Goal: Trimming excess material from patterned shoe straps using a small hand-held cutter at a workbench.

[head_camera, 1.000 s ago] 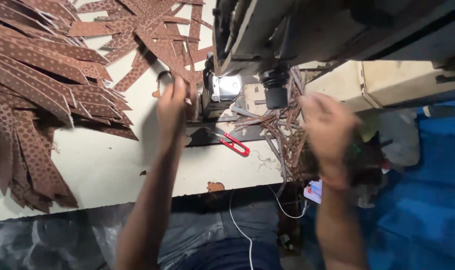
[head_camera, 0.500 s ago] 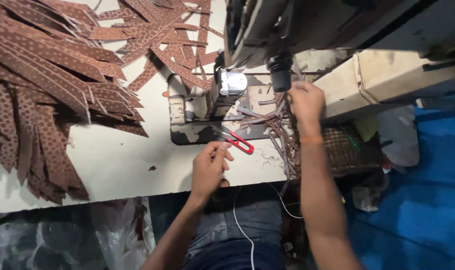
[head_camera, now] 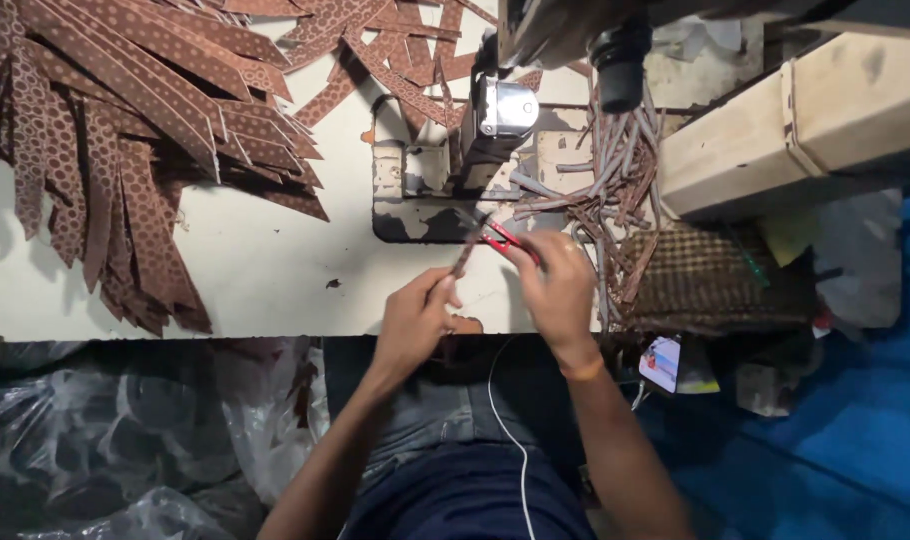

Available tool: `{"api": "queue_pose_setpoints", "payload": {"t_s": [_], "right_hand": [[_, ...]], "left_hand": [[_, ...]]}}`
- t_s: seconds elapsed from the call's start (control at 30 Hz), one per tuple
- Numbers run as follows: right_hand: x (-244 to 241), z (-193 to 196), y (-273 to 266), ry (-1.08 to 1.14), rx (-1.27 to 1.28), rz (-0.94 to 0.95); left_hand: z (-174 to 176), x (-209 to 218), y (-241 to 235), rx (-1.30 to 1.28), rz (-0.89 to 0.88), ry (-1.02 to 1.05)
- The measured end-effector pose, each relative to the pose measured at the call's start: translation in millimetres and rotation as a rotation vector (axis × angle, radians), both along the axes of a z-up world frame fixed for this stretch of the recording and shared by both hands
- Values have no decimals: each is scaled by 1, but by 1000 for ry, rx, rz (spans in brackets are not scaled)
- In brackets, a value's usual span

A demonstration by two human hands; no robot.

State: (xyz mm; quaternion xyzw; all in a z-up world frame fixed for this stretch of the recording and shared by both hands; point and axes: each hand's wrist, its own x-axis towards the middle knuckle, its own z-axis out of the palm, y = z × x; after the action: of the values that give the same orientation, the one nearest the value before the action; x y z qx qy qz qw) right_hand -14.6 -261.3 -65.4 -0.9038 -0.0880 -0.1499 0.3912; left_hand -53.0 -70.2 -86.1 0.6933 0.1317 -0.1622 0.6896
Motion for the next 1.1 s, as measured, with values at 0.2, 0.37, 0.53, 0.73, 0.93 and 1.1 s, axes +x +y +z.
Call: {"api": "queue_pose_setpoints", "payload": {"t_s": [0.2, 0.37, 0.53, 0.73, 0.93, 1.1], "right_hand": [[16, -40, -14, 63, -158, -22], [-26, -4, -3, 85, -74, -52], [-48, -9, 10, 229, -166, -56], [-46, -8, 8, 170, -277, -34], [-46, -17, 11, 145, -300, -28], [-52, -11, 17, 134, -306, -38]], "left_hand": [[-25, -29, 29, 177, -50, -68], [-18, -14, 16, 171, -92, -89], [-23, 9, -12, 337, -124, -80], [-3, -16, 30, 647, -133, -227], [6, -31, 41, 380, -166, 153], [-12, -23, 29, 887, -234, -55]]}}
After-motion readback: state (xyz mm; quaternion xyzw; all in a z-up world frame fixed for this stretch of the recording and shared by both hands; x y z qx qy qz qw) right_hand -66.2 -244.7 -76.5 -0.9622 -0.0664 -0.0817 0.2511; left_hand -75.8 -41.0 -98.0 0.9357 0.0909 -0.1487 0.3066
